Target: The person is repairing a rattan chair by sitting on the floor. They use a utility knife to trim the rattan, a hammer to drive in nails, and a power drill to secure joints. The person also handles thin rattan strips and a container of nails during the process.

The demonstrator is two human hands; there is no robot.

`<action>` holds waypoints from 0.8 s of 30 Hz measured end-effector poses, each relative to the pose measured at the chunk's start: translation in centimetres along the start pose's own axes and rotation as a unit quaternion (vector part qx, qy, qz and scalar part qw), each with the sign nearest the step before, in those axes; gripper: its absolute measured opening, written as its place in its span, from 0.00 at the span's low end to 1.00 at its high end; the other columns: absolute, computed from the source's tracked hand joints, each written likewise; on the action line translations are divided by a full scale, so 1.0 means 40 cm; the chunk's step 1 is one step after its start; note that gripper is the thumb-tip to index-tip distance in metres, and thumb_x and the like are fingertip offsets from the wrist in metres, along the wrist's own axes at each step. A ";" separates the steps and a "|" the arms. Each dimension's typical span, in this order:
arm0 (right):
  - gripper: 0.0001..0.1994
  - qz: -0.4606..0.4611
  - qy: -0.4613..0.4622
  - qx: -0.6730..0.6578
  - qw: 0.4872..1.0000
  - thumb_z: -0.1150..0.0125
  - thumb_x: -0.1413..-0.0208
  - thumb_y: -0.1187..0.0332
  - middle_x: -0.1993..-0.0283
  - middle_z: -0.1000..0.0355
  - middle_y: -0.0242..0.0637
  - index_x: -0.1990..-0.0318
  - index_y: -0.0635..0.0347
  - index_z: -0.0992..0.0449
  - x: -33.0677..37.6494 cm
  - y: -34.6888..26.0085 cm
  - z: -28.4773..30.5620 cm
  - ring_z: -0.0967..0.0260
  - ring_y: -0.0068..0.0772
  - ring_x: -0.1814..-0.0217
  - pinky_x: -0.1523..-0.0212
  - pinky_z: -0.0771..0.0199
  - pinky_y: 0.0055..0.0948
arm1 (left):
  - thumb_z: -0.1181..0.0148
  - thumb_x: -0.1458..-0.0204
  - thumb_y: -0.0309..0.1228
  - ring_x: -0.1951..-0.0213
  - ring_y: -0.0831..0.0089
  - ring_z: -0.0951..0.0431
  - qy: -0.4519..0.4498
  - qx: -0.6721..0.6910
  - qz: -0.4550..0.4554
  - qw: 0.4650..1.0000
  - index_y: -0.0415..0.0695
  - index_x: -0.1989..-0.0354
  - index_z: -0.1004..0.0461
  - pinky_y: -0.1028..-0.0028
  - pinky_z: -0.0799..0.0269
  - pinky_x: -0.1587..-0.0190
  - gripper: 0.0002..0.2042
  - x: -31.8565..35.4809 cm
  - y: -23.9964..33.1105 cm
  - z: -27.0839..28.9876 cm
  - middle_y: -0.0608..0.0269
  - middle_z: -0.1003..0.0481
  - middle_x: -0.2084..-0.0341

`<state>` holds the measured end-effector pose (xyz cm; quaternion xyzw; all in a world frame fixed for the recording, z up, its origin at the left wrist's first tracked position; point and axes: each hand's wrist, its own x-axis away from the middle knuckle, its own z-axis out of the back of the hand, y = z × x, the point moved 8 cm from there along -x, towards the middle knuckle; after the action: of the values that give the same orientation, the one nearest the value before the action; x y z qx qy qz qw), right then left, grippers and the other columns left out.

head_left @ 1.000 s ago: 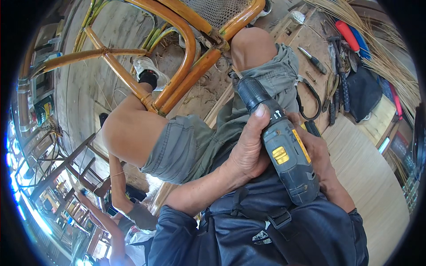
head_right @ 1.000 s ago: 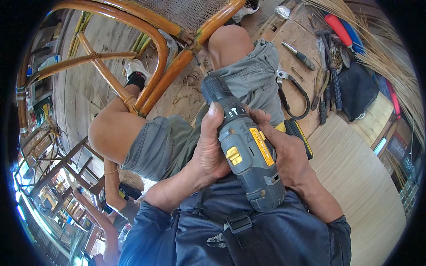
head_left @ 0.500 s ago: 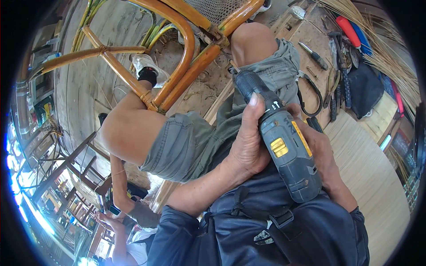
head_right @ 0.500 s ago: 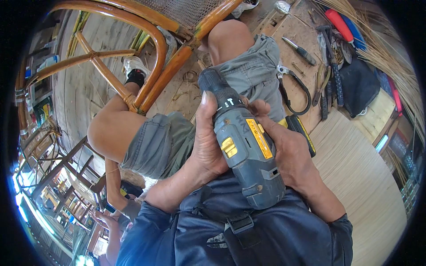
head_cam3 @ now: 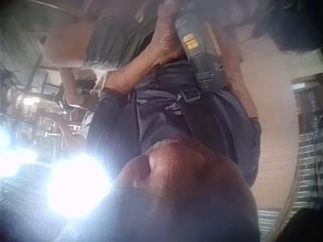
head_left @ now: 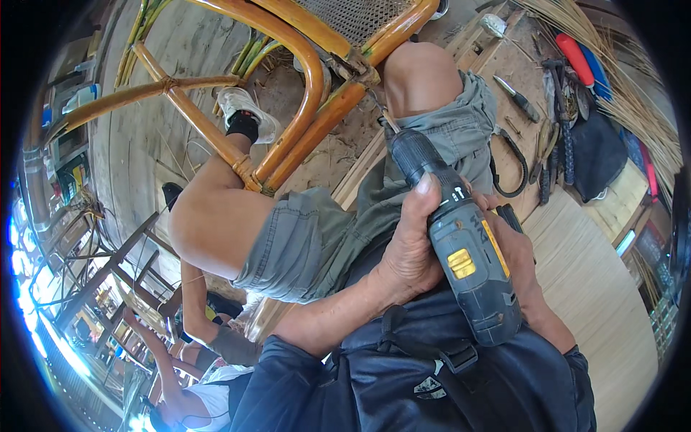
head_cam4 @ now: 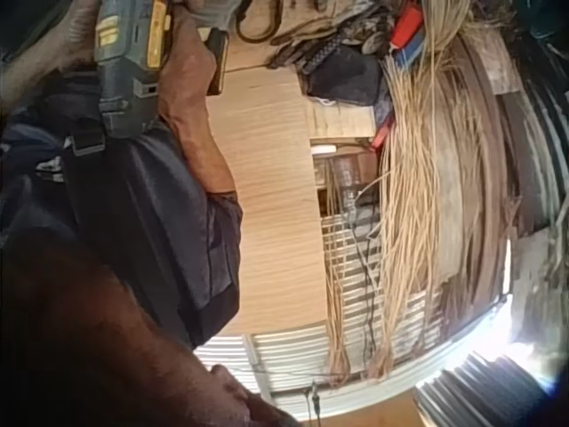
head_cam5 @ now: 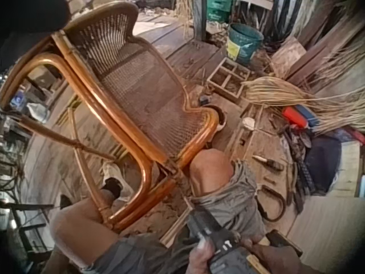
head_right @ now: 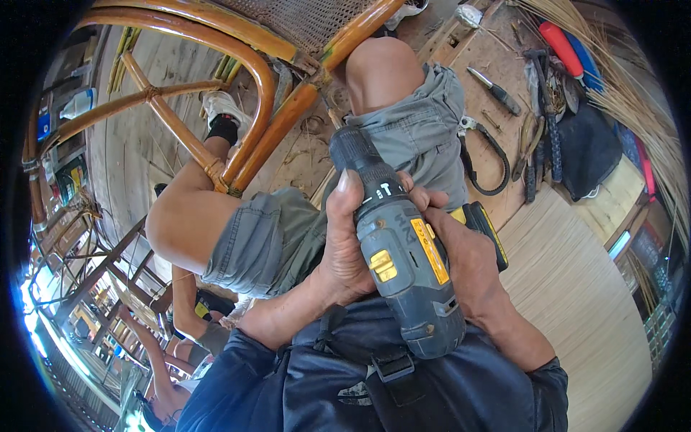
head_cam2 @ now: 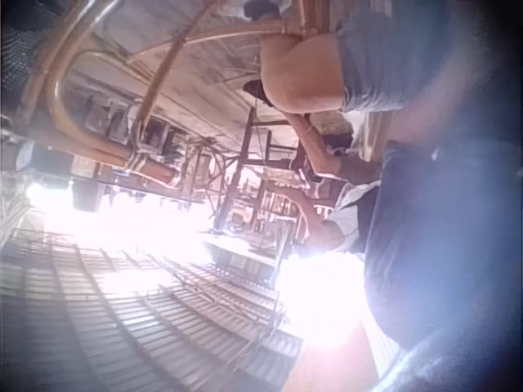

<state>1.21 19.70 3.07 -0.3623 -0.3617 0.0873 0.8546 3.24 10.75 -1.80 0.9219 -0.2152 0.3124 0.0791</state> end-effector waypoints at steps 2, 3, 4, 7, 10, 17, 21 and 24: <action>0.23 0.024 0.017 0.007 1.000 0.39 0.53 0.70 0.59 0.27 0.51 0.47 0.65 0.33 0.001 -0.003 -0.001 0.26 0.48 0.58 0.59 0.27 0.34 | 0.47 0.55 0.66 0.46 0.58 0.33 -0.006 -0.003 0.002 1.000 0.44 0.59 0.29 0.55 0.32 0.47 0.33 0.002 0.001 0.002 0.58 0.26 0.68; 0.23 0.028 0.016 0.006 0.999 0.39 0.53 0.70 0.59 0.27 0.51 0.47 0.65 0.33 0.003 -0.001 -0.004 0.26 0.48 0.58 0.59 0.27 0.34 | 0.47 0.55 0.66 0.46 0.58 0.33 -0.009 -0.004 0.003 1.000 0.43 0.59 0.29 0.56 0.32 0.46 0.33 0.003 0.001 0.003 0.58 0.26 0.68; 0.24 0.033 0.015 0.006 0.999 0.38 0.53 0.70 0.59 0.27 0.51 0.47 0.65 0.33 0.003 0.000 -0.006 0.26 0.48 0.58 0.58 0.27 0.34 | 0.47 0.55 0.65 0.46 0.57 0.33 -0.013 -0.006 0.003 1.000 0.43 0.59 0.29 0.56 0.32 0.46 0.33 0.004 0.002 0.002 0.59 0.26 0.67; 0.25 0.033 0.033 -0.009 0.999 0.38 0.54 0.70 0.59 0.27 0.51 0.47 0.65 0.33 0.002 -0.007 -0.005 0.26 0.49 0.58 0.58 0.27 0.35 | 0.47 0.55 0.66 0.45 0.58 0.34 -0.011 0.014 0.007 1.000 0.43 0.58 0.30 0.56 0.33 0.45 0.34 0.006 0.000 -0.004 0.59 0.26 0.66; 0.25 0.025 0.016 -0.002 1.000 0.37 0.55 0.70 0.59 0.27 0.51 0.47 0.66 0.33 0.007 0.004 -0.013 0.26 0.49 0.58 0.58 0.26 0.36 | 0.48 0.55 0.66 0.43 0.58 0.35 -0.031 -0.005 -0.004 1.000 0.43 0.58 0.30 0.56 0.33 0.44 0.34 0.005 0.002 0.002 0.59 0.26 0.65; 0.24 0.043 0.015 0.012 0.999 0.37 0.55 0.70 0.59 0.27 0.51 0.48 0.67 0.33 0.013 -0.006 -0.016 0.26 0.49 0.58 0.58 0.26 0.36 | 0.49 0.53 0.65 0.42 0.57 0.36 -0.048 0.042 -0.002 0.998 0.43 0.57 0.30 0.55 0.34 0.43 0.34 0.011 -0.004 0.005 0.58 0.26 0.63; 0.25 0.045 0.023 -0.009 0.999 0.38 0.55 0.71 0.59 0.27 0.50 0.47 0.67 0.33 0.007 -0.019 -0.010 0.26 0.48 0.57 0.58 0.26 0.35 | 0.49 0.53 0.65 0.42 0.57 0.36 -0.023 0.011 0.002 1.000 0.43 0.56 0.30 0.54 0.34 0.43 0.34 0.015 0.004 0.003 0.57 0.26 0.63; 0.26 0.055 0.034 -0.011 0.998 0.38 0.54 0.72 0.60 0.27 0.50 0.45 0.67 0.34 0.010 -0.010 -0.015 0.26 0.47 0.57 0.58 0.26 0.34 | 0.49 0.53 0.65 0.42 0.57 0.36 -0.027 0.004 0.000 1.000 0.42 0.56 0.30 0.54 0.34 0.44 0.34 0.018 0.002 0.007 0.57 0.26 0.63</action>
<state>1.88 19.23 3.28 -0.3941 -0.3129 0.1179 0.8561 3.86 10.35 -1.56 0.9301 -0.2161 0.2887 0.0696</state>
